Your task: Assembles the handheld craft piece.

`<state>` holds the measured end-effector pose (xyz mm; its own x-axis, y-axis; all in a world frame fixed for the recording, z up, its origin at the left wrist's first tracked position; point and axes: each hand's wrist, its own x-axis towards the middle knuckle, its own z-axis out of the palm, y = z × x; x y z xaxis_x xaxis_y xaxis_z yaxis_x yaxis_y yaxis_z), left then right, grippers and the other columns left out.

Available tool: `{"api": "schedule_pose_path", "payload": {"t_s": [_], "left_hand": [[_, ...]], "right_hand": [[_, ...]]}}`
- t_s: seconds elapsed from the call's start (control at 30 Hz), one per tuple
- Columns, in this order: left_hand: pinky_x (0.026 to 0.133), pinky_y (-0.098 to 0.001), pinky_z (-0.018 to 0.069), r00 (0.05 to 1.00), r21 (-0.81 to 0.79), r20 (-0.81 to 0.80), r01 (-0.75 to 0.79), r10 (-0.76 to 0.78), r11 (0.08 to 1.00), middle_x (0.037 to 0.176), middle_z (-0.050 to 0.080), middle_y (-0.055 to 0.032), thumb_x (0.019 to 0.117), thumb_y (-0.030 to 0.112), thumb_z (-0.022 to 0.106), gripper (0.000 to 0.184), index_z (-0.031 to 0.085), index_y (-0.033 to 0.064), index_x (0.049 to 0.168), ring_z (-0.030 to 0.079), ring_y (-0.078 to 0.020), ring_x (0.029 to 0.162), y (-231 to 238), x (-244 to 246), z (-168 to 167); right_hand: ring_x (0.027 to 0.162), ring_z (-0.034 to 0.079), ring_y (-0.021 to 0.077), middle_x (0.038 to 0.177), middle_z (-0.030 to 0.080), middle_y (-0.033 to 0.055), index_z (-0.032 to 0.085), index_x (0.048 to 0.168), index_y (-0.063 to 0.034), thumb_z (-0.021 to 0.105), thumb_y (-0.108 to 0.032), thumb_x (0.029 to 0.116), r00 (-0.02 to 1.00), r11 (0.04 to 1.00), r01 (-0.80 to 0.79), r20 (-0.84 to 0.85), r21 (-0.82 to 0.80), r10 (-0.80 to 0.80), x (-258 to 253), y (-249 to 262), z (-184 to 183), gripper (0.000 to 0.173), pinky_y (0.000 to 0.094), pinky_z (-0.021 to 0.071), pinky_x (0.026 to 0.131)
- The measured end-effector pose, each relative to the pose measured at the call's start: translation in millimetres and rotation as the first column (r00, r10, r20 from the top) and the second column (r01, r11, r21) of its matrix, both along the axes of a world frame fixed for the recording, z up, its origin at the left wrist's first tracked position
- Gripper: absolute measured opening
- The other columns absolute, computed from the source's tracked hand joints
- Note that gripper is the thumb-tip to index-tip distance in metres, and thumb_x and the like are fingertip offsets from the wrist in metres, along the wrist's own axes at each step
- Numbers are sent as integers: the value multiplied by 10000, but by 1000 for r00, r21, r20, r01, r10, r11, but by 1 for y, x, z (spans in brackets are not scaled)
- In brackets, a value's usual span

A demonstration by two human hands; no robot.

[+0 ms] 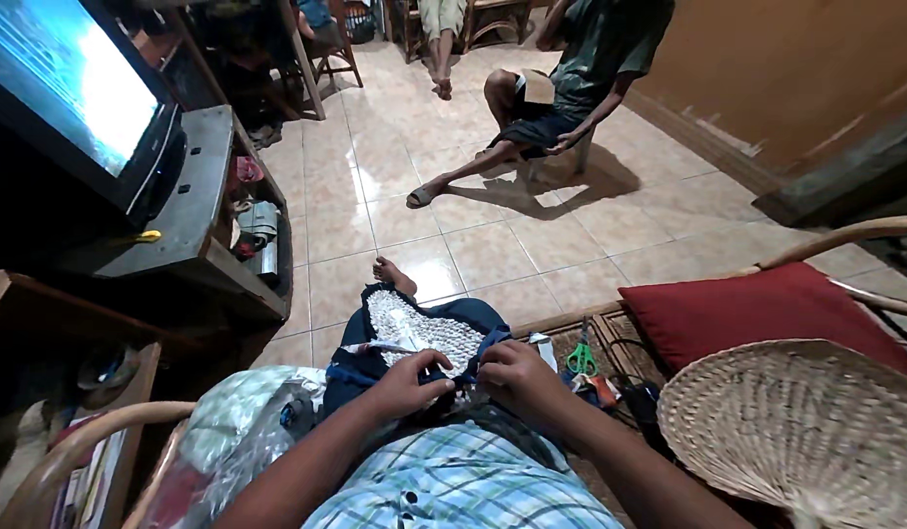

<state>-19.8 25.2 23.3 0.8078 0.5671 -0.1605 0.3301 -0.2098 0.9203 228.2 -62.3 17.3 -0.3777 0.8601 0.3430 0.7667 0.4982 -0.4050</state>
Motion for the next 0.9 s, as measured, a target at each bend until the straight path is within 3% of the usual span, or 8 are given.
{"api": "schedule_pose_path", "payload": {"t_s": [0.1,0.27,0.37,0.43,0.5,0.57,0.7,0.9], "left_hand": [[787,-373,549,979,70,-125,173,-163,983,1039,670,-163,983,197,664,377,600,-10,1291,640,-192,832,24,-14,22],[925,-382,545,951,401,-110,309,-289,863,1091,689,-154,1003,82,589,211,676,-1,1177,666,-210,991,40,-9,56],[956,-524,522,989,665,23,92,-143,741,1084,719,-156,963,42,610,176,723,23,1098,685,-306,1051,31,6,53],[981,-543,522,988,711,139,-144,63,688,1156,700,-184,955,54,623,219,716,13,1149,669,-349,1109,21,12,44],[875,-431,575,952,646,221,-307,213,699,1058,693,-177,938,104,633,209,696,-29,1085,684,-275,965,12,10,29],[765,-382,571,957,484,141,-290,253,826,931,678,-159,964,234,645,304,666,-56,1054,662,-224,817,-1,7,15],[956,-362,549,984,189,27,-178,176,966,1116,710,-170,986,265,642,386,668,-41,1219,692,-191,1026,-14,13,-12],[815,-242,526,959,18,147,-247,242,969,962,660,-98,1012,184,591,250,682,-48,1038,618,-78,847,-19,14,-20]], "right_hand": [[1048,665,380,1072,708,180,748,1046,-39,710,-180,940,999,951,-22,-52,-307,6,8,8,31,181,574,524,930],[1213,617,368,1226,691,192,684,1255,-18,618,-268,1020,996,897,-67,-85,-437,34,-11,38,49,349,532,449,1075],[1016,676,272,1079,704,203,681,1164,56,657,-140,982,936,758,-343,-267,-555,228,-23,61,39,268,464,522,944],[902,673,193,981,706,177,686,1086,77,651,-116,977,918,717,-374,-344,-588,197,-27,69,33,225,396,536,871],[878,650,179,967,688,169,674,1079,82,661,-136,973,932,736,-293,-355,-610,77,-27,69,31,242,379,526,857],[892,662,131,989,700,134,681,1085,60,697,-171,954,916,763,-205,-395,-613,-72,-24,66,29,266,333,542,869],[904,636,108,972,681,105,682,1018,40,731,-225,931,854,824,-23,-441,-566,-278,-29,54,25,283,301,522,867],[932,628,283,912,688,171,711,914,49,684,-295,950,835,885,275,-362,-377,-414,-25,35,10,347,449,477,873]]}}
